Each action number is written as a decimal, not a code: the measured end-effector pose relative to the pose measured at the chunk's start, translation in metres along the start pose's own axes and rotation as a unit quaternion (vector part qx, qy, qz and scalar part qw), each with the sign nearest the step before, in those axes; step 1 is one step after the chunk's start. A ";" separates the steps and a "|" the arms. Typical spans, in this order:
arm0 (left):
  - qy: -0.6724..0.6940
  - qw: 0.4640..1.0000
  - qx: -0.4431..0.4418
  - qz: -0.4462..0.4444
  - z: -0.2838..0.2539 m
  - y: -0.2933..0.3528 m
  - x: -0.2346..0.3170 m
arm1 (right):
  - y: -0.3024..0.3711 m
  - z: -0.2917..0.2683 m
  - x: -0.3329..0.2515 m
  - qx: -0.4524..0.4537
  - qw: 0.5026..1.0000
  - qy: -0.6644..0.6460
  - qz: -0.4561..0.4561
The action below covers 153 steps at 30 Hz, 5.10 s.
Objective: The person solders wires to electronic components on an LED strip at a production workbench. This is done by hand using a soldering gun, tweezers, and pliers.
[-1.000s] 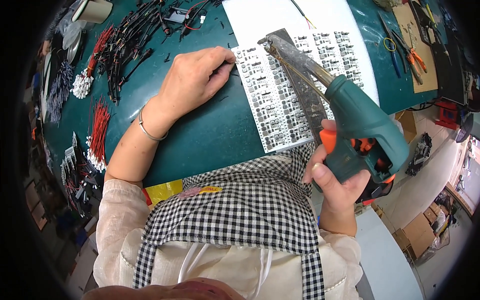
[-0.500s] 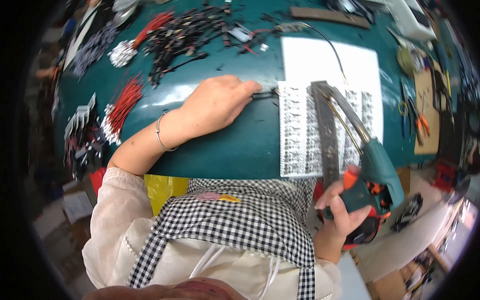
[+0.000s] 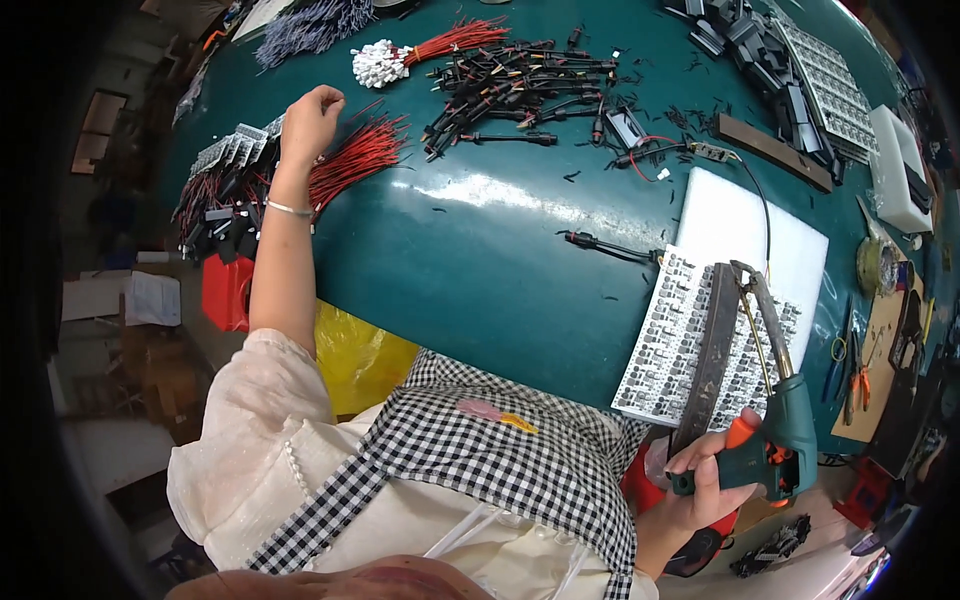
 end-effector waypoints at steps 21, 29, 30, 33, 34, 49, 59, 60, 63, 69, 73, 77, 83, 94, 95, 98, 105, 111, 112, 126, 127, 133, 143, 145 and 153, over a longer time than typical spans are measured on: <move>0.117 0.987 -0.093 0.063 0.054 -0.006 -0.006 | 0.002 -0.026 -0.008 0.032 0.999 -0.021 -0.030; 0.180 0.983 -0.002 -0.037 0.023 -0.033 -0.043 | -0.006 -0.033 -0.012 0.060 0.997 0.000 -0.041; 0.135 0.990 -0.016 -0.047 0.012 -0.034 -0.033 | -0.008 -0.036 -0.016 0.070 0.997 0.001 -0.045; 0.207 0.973 0.038 0.095 -0.024 -0.059 -0.005 | -0.017 -0.036 -0.016 0.069 0.996 -0.005 -0.056; 0.236 0.963 0.038 0.123 -0.037 -0.060 0.039 | -0.018 -0.038 -0.013 0.077 0.996 -0.006 -0.049; 0.050 0.936 -0.160 0.311 0.174 -0.067 0.434 | -0.002 -0.065 -0.016 0.097 0.994 -0.005 -0.057; 0.348 0.821 -0.108 0.439 0.060 0.041 0.432 | -0.023 -0.050 -0.022 0.101 0.993 0.002 -0.067; 0.376 0.800 -0.108 0.455 0.038 0.067 0.429 | -0.026 -0.046 -0.018 0.131 0.990 0.006 -0.058; 0.393 0.750 -0.155 0.508 -0.007 0.138 0.419 | -0.041 -0.014 -0.020 0.081 0.994 0.021 -0.074; 0.455 0.684 -0.274 0.500 -0.021 0.207 0.408 | -0.042 0.031 -0.021 -0.051 0.984 0.134 -0.107; 0.471 0.669 -0.355 0.453 -0.020 0.214 0.404 | -0.031 0.021 -0.007 0.031 0.997 0.042 -0.056; 0.513 0.662 -0.354 0.416 -0.017 0.199 0.392 | -0.031 0.003 -0.012 0.076 0.991 -0.081 -0.079; 0.520 0.659 -0.361 0.406 -0.015 0.205 0.387 | -0.022 -0.008 -0.009 0.094 0.987 -0.109 -0.065; 0.550 0.648 -0.331 0.409 -0.016 0.211 0.388 | -0.022 -0.006 -0.011 0.082 0.989 -0.111 -0.052; 0.550 0.646 -0.332 0.411 -0.016 0.211 0.388 | -0.022 -0.006 -0.011 0.079 0.989 -0.115 -0.051; 0.552 0.647 -0.320 0.416 -0.017 0.211 0.387 | -0.023 -0.007 -0.010 0.071 0.989 -0.114 -0.054; 0.503 0.677 -0.232 0.485 -0.025 0.217 0.388 | -0.025 -0.006 -0.012 0.056 0.990 -0.123 -0.048; 0.471 0.691 -0.206 0.508 -0.032 0.222 0.387 | -0.024 -0.006 -0.011 0.058 0.990 -0.120 -0.045; 0.473 0.692 -0.216 0.501 -0.030 0.221 0.387 | -0.023 -0.006 -0.010 0.060 0.990 -0.122 -0.043; 0.553 0.594 -0.440 0.385 -0.005 0.228 0.397 | -0.028 0.009 -0.006 0.016 0.997 -0.062 -0.045; 0.532 0.601 -0.413 0.430 -0.008 0.231 0.399 | -0.026 0.008 0.001 0.014 0.998 -0.053 -0.041; 0.511 0.618 -0.407 0.437 -0.006 0.239 0.396 | -0.019 0.013 -0.001 0.009 0.999 -0.009 -0.043; 0.564 0.598 -0.427 0.377 -0.024 0.214 0.387 | -0.009 0.019 -0.006 -0.005 0.995 0.030 -0.093; 0.568 0.602 -0.518 0.217 0.010 0.206 0.376 | -0.008 0.011 -0.009 0.002 0.997 0.034 -0.075; 0.379 0.783 -0.402 0.284 0.082 0.149 0.355 | 0.013 -0.007 0.002 -0.059 0.998 -0.012 0.003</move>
Point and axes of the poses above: each hand's wrist, its own y-axis away from the middle knuckle, its own z-axis out of the palm, x = y × z, the point moved 9 cm from there along -y, towards the middle knuckle, and after that the axes turned 3 degrees about y, right-handed, at the moved point
